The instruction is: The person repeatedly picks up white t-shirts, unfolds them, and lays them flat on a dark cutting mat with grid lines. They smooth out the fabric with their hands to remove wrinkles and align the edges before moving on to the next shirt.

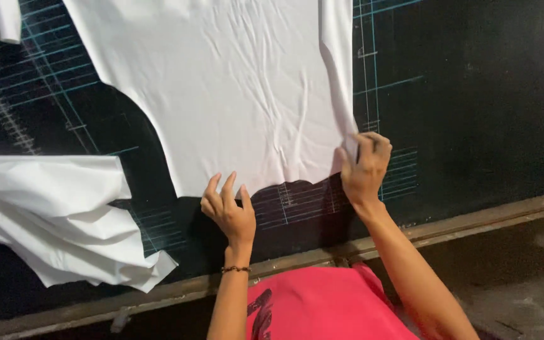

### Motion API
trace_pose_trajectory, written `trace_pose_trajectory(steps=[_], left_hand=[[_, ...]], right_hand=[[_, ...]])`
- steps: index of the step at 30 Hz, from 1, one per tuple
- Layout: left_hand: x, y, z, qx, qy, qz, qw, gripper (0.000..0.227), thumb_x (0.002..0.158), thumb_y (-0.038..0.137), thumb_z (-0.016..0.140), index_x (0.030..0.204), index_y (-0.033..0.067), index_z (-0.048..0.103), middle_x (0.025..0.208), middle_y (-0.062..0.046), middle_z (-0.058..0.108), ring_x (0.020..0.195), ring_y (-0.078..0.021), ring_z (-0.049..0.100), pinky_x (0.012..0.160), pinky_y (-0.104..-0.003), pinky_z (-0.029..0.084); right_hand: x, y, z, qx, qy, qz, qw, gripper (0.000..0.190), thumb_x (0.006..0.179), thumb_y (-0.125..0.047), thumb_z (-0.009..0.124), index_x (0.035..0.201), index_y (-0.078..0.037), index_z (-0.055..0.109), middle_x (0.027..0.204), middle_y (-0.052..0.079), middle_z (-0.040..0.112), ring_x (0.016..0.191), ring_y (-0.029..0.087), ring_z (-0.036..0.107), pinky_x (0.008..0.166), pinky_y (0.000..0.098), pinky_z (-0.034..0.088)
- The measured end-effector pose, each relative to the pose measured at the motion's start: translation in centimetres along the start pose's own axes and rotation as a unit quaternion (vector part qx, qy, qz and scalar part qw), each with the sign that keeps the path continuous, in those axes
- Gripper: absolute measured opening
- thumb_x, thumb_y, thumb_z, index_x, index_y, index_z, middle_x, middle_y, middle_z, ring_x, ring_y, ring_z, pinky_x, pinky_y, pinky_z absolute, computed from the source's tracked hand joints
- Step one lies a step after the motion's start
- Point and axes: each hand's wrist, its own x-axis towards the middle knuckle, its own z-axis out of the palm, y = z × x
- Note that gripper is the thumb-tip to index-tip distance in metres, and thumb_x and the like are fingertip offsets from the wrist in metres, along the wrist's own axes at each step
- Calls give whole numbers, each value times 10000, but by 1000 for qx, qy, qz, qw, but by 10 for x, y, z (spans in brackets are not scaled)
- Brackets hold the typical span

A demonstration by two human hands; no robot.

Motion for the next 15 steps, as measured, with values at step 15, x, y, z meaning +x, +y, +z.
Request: trace_pose_trajectory(steps=[15], left_hand=[[15,-61,-5,3,94,-235,967,521,877,169,766,1343,80,552,981,-45,588,920,-336,571,817,-561,430]], right_hand=[[-3,19,-6,49,-17,249,967,87,772,-123,681,838,-113,625,696,116,685,693,377,700,651,453,527]])
